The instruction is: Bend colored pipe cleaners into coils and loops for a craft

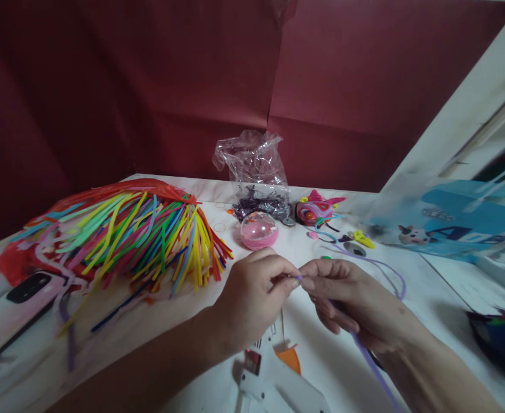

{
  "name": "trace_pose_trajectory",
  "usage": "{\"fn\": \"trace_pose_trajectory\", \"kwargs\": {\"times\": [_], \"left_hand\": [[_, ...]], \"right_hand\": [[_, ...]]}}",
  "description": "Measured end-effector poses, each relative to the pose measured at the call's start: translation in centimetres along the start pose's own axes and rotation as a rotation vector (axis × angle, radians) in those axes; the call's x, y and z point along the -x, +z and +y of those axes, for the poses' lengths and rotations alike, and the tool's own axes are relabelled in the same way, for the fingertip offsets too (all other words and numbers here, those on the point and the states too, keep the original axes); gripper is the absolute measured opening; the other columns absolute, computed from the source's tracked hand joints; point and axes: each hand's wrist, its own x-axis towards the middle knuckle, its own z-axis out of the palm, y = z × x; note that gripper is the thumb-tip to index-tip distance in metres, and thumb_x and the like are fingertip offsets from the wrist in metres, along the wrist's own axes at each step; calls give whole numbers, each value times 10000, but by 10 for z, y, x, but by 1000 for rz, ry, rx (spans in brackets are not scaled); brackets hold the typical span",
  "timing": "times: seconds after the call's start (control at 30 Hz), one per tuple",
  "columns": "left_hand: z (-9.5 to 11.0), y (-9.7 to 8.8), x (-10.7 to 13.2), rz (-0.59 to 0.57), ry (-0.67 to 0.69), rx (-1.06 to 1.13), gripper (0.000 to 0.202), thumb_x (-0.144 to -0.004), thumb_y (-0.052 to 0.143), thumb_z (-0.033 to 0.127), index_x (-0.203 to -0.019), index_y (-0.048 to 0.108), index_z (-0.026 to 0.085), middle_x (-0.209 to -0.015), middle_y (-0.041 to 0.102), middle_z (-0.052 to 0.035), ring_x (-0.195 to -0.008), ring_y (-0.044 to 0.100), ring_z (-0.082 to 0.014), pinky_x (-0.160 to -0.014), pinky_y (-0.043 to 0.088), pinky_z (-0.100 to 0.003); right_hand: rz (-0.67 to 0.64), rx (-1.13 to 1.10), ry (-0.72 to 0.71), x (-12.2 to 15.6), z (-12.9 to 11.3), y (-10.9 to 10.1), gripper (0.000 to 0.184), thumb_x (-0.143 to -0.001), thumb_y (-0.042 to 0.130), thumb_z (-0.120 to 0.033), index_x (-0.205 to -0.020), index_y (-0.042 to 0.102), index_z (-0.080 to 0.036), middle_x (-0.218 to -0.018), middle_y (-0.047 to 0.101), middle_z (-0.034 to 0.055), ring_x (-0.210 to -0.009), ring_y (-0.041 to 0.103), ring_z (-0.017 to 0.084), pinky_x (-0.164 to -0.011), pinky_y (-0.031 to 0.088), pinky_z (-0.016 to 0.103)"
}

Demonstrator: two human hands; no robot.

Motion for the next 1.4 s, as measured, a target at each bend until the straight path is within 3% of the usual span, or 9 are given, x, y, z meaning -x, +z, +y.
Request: {"fn": "trace_pose_trajectory", "kwargs": {"times": [0.13, 0.3, 0.57, 0.73, 0.93, 1.13, 1.27, 1.4], "left_hand": [[-4, -6, 1, -127, 229, -361, 157, -775, 486, 75, -763, 630, 136, -717, 587, -32, -689, 540, -135, -608, 424, -242], [-6, -7, 0, -93, 268, -375, 181, -757, 490, 55, -645, 613, 124, -674, 555, -28, -660, 515, -133, -583, 407, -245], [4, -4, -1, 10, 16, 175, 110, -669, 622, 35, -634, 640, 138, -639, 527, 12, -586, 520, -83, -541, 411, -193], [7, -2, -1, 69, -154, 388, 102, -623, 653, 42, -592, 637, 138, -614, 541, 13, -596, 518, -91, -559, 406, -207], [10, -8, -3, -57, -235, 412, 63, -630, 648, 83, -598, 639, 136, -608, 538, 14, -580, 487, -87, -542, 374, -214], [11, -3, 0, 71, -253, 531, 58, -614, 651, 92, -581, 643, 139, -611, 547, 10, -591, 504, -90, -564, 393, -216], [8, 6, 3, 161, -309, 635, 60, -615, 654, 120, -567, 629, 148, -598, 560, 14, -572, 514, -89, -559, 411, -215], [6, 7, 0, 104, -372, 610, 51, -645, 646, 156, -601, 624, 142, -571, 566, 15, -540, 513, -87, -529, 424, -208]], "right_hand": [[68, 189, 4, -1, 2, -2, 197, -634, 729, -301, -674, 639, -130, -340, 486, -65, -248, 328, 14, -258, 203, 113], [68, 234, 7, -2, 5, 0, 224, -643, 719, -336, -689, 643, -130, -345, 479, -71, -257, 348, 21, -267, 229, 122], [-73, -34, 0, 0, 4, 0, 194, -632, 732, -299, -679, 660, -125, -348, 529, -49, -217, 256, -8, -289, 320, 140], [-86, -40, -50, 3, 2, 2, 185, -642, 728, -297, -651, 661, -125, -360, 542, -38, -221, 274, -6, -291, 326, 144], [-77, 124, -52, 9, -5, 2, 234, -658, 715, -326, -625, 650, -103, -378, 544, -19, -235, 315, 2, -255, 163, 122], [-112, -64, -35, 6, 0, 5, 179, -668, 710, -294, -655, 655, -124, -357, 518, -50, -222, 258, -9, -290, 309, 137], [-90, -170, -31, 3, 5, 9, 187, -642, 730, -285, -599, 644, -125, -352, 510, -50, -216, 269, -9, -279, 300, 128], [-40, -134, -34, 3, 2, 7, 187, -631, 739, -285, -597, 644, -127, -347, 508, -54, -213, 253, -12, -284, 317, 137]]}}
